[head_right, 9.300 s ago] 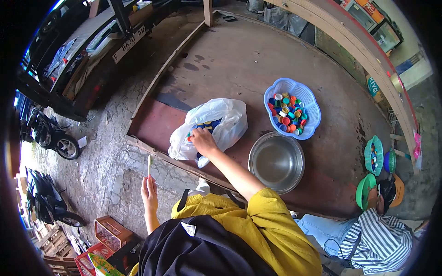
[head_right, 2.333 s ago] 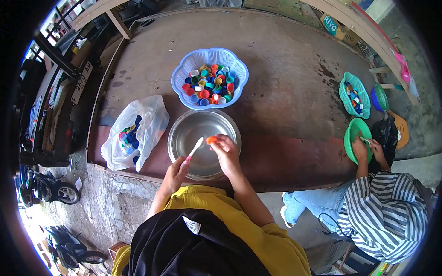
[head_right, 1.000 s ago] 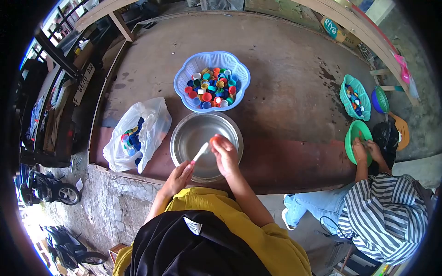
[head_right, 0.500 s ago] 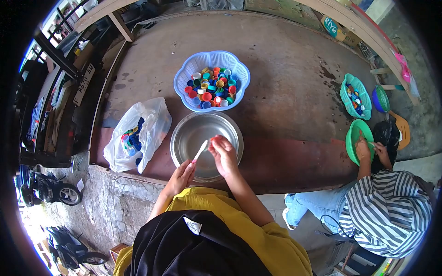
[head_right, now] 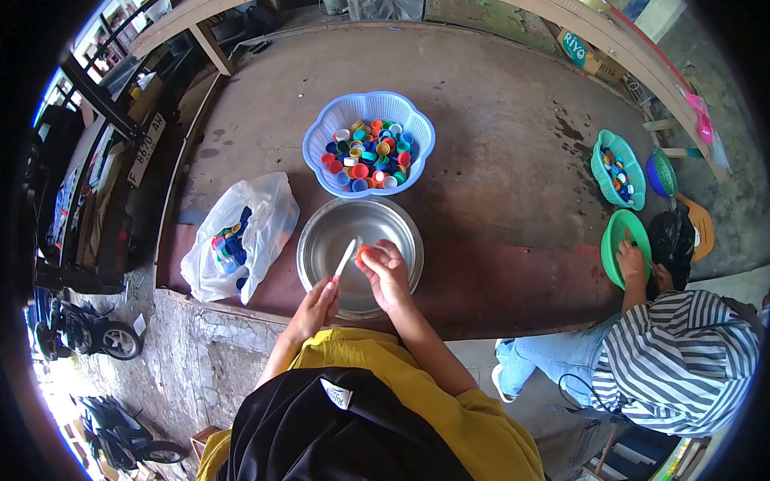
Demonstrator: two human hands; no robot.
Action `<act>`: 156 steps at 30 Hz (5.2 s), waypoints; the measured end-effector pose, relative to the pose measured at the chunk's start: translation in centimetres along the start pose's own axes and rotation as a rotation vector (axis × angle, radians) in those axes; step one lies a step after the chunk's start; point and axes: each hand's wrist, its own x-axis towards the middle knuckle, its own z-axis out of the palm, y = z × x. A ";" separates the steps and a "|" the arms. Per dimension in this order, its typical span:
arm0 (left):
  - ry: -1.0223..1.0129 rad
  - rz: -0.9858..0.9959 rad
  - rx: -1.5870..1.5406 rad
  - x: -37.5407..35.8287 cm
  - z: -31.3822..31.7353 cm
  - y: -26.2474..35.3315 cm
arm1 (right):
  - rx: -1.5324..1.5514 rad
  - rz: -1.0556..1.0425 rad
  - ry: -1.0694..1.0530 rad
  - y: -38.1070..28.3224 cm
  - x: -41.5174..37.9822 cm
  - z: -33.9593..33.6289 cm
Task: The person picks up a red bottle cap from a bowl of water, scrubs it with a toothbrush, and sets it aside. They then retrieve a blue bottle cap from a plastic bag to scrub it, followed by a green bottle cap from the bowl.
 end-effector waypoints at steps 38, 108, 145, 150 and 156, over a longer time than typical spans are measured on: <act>0.007 0.047 0.032 -0.9 0.1 0.8 | 0.098 0.120 0.092 0.6 -0.9 1.3; 0.594 0.323 0.014 -12.1 -27.7 -3.4 | -0.666 -0.023 -0.367 16.8 3.1 11.9; 0.012 0.500 0.452 -0.5 -8.9 1.3 | -1.479 -0.554 -0.288 -1.5 1.2 1.2; -0.029 0.366 0.250 -0.5 -9.0 3.2 | -1.610 -0.670 -0.289 -4.3 -0.4 5.2; -0.144 0.322 0.219 1.5 -9.6 4.1 | -1.609 -0.763 -0.191 -3.5 -0.7 5.0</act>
